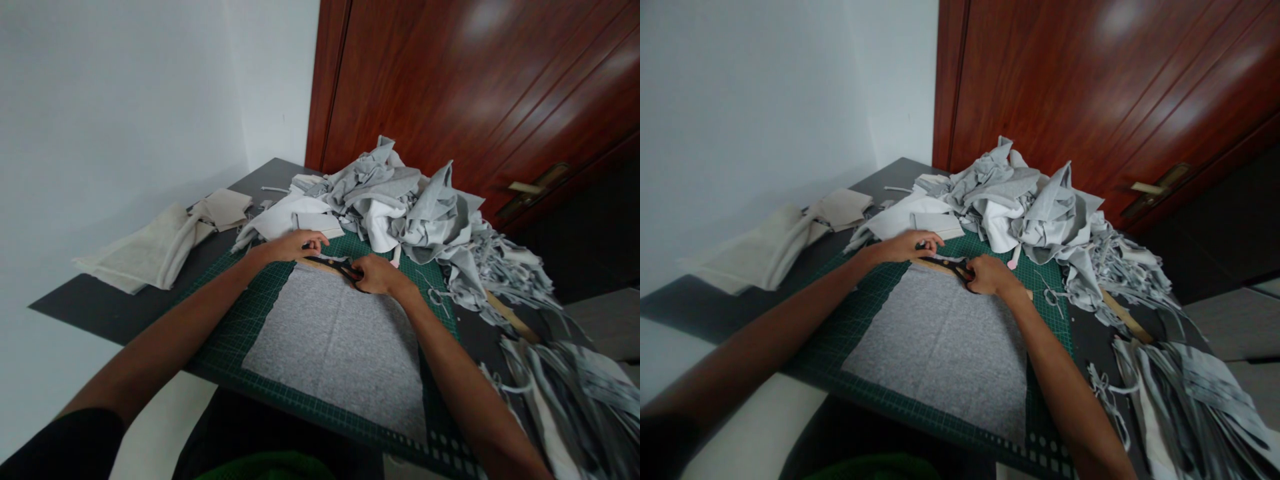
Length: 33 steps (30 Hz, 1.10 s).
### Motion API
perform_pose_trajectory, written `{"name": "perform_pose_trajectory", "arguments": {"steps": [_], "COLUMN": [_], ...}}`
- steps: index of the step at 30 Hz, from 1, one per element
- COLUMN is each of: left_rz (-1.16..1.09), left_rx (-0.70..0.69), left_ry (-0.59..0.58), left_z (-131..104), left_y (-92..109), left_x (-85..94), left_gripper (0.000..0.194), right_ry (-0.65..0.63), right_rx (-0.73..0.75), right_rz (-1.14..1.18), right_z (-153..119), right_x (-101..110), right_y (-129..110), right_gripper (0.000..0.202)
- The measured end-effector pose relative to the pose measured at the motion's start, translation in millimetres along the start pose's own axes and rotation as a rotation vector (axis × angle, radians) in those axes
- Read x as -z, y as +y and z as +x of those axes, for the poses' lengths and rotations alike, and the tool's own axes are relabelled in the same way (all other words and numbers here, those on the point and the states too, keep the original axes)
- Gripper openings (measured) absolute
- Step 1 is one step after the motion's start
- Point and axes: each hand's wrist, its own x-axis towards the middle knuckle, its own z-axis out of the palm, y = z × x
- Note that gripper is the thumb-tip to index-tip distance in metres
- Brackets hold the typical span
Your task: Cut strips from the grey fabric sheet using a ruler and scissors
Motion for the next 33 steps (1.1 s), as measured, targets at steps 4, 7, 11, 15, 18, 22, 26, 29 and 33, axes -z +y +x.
{"name": "perform_pose_trajectory", "arguments": {"steps": [4, 7, 11, 15, 18, 22, 26, 29, 33], "left_rz": [-0.012, 0.000, 0.007, 0.015, 0.032, 0.065, 0.104, 0.113, 0.109], "left_rx": [-0.020, -0.031, -0.045, -0.063, -0.066, -0.076, -0.102, -0.103, -0.103], "left_ry": [-0.002, 0.000, 0.012, 0.033, 0.051, 0.110, 0.222, 0.338, 0.503], "left_z": [0.2, -0.1, 0.2, 0.7, 0.9, 1.4, 2.3, 3.1, 4.5], "left_y": [-1.9, -2.6, -3.1, -2.4, -0.4, 3.9, 9.1, 12.5, 14.1], "left_x": [0.6, 1.6, 1.3, 0.3, 1.1, 3.1, 4.0, 3.4, 0.6], "left_gripper": [0.032, 0.031, 0.030, 0.027, 0.027, 0.024, 0.023, 0.031, 0.033], "right_ry": [0.020, 0.042, 0.061, 0.075, 0.088, 0.103, 0.109, 0.111, 0.080], "right_rx": [0.018, 0.031, 0.042, 0.053, 0.070, 0.092, 0.101, 0.102, 0.125], "right_rz": [-0.033, -0.047, -0.033, 0.006, 0.039, 0.067, 0.101, 0.133, 0.171], "right_z": [2.3, 1.6, 1.1, 1.7, 2.1, 1.7, 0.1, -3.4, -17.8], "right_x": [-3.2, -4.2, -4.6, -5.0, -5.6, -6.9, -6.9, -2.6, 7.9], "right_y": [-2.3, -3.4, -3.2, -1.1, 1.4, 5.4, 9.3, 13.5, 29.0], "right_gripper": [0.009, 0.007, 0.007, 0.003, 0.006, 0.012, 0.013, 0.014, 0.012]}}
